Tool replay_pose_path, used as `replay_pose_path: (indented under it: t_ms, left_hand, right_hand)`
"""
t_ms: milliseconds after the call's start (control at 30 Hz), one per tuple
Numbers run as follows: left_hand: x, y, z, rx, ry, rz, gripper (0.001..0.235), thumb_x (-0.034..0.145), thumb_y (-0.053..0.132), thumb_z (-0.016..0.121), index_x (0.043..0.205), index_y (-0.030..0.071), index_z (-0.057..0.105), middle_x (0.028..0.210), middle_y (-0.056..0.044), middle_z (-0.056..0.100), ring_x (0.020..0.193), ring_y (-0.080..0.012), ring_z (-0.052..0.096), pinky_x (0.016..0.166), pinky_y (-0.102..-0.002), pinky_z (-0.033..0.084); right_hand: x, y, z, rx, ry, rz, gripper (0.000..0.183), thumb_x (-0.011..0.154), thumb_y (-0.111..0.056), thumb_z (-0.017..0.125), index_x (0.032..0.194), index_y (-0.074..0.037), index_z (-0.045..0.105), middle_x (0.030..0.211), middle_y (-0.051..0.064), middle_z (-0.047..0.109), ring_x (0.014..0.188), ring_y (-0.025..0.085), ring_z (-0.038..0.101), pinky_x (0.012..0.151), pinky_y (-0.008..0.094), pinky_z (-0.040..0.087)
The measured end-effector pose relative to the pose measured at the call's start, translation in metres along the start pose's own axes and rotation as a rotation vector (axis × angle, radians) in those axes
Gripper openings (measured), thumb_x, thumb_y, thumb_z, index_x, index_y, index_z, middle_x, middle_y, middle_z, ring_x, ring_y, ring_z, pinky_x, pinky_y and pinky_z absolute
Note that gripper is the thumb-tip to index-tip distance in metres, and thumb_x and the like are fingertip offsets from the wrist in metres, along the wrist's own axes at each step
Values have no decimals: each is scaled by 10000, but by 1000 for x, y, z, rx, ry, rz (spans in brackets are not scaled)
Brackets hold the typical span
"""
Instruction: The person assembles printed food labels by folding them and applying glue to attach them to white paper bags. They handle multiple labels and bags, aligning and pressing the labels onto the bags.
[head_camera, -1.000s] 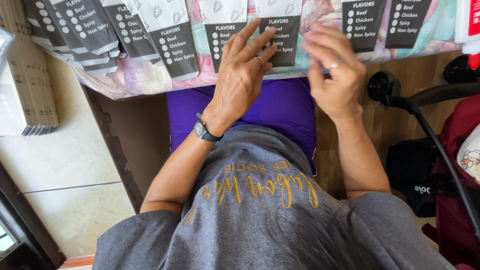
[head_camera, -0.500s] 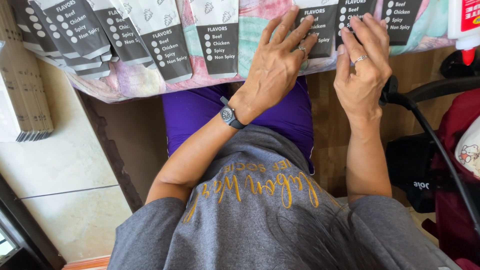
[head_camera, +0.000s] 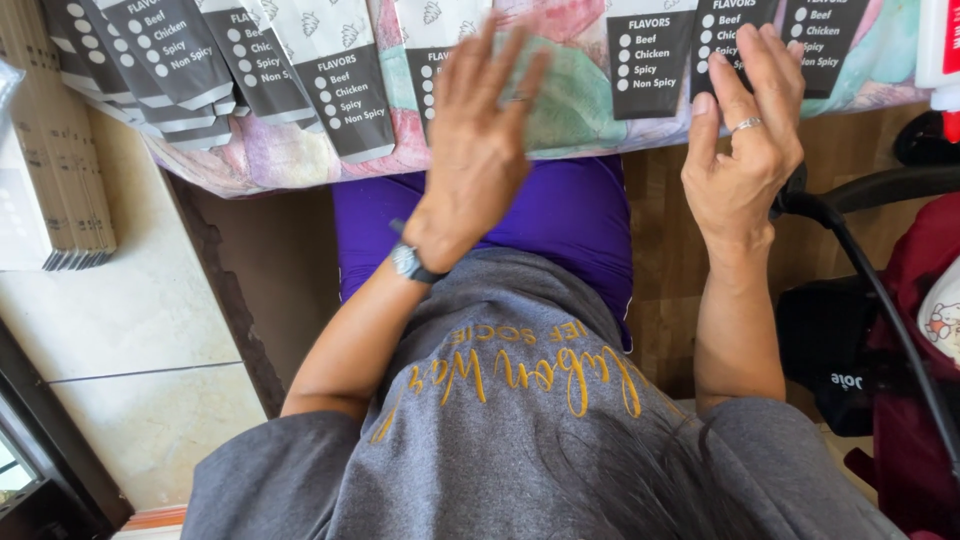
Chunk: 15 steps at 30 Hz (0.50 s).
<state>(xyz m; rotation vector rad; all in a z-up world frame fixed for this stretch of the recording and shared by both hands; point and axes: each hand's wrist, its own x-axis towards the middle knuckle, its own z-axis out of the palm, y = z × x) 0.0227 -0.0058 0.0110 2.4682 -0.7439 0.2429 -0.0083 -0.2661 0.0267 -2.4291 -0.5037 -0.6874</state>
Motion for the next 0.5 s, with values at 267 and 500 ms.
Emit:
replay_pose_path:
  t_ms: [267,500]
  left_hand:
    - [-16,-11,4,27,-148,-184,692,1036,-122,395,1674,92,230,1740,-145,197,1643,-383,150,1363,-620,312]
    - [-22,-8,-5,-232,135,-43,399,1169,-14,607,1509,106,435,1640,-99,346,1581,-348,350,1262,-539,449]
  right_hand:
    - [20,-43,23,157,-29,-89,209,1073,88,603,1190,208,728,1351,340,611,1314,512,542,1186,640,401]
    - [29,-62,49,329,-202,-240,203,982,122,795,1139,197,691,1288,319,619,1283,501,570,1170,634,430]
